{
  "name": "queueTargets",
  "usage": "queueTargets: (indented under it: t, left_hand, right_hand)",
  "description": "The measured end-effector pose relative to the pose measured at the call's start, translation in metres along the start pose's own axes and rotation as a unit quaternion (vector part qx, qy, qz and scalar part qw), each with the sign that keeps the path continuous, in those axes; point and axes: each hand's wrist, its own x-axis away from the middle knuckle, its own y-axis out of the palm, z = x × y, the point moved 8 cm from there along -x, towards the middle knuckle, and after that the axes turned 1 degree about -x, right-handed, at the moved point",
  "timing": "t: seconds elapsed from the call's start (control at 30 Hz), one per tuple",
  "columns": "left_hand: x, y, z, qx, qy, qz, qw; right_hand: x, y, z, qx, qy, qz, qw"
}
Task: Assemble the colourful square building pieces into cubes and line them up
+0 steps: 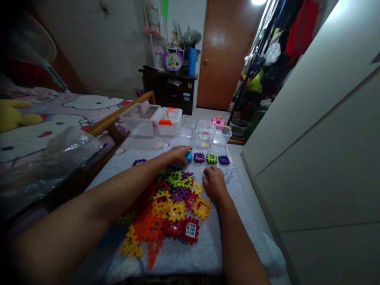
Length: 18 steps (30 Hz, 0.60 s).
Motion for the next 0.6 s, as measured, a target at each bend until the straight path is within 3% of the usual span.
queueTargets:
  t: [0.4, 0.6]
  left_hand:
    - [-0.004, 0.003, 0.003, -0.006, 0.01, 0.002, 1.0]
    - [0.01, -0.011, -0.027, 0.015, -0.019, 0.006, 1.0]
  right_hand:
    - [0.0, 0.0, -0.001, -0.007, 0.0, -0.009, 1.0]
    - [0.0, 0.001, -0.001, -0.004, 0.008, -0.019, 1.0]
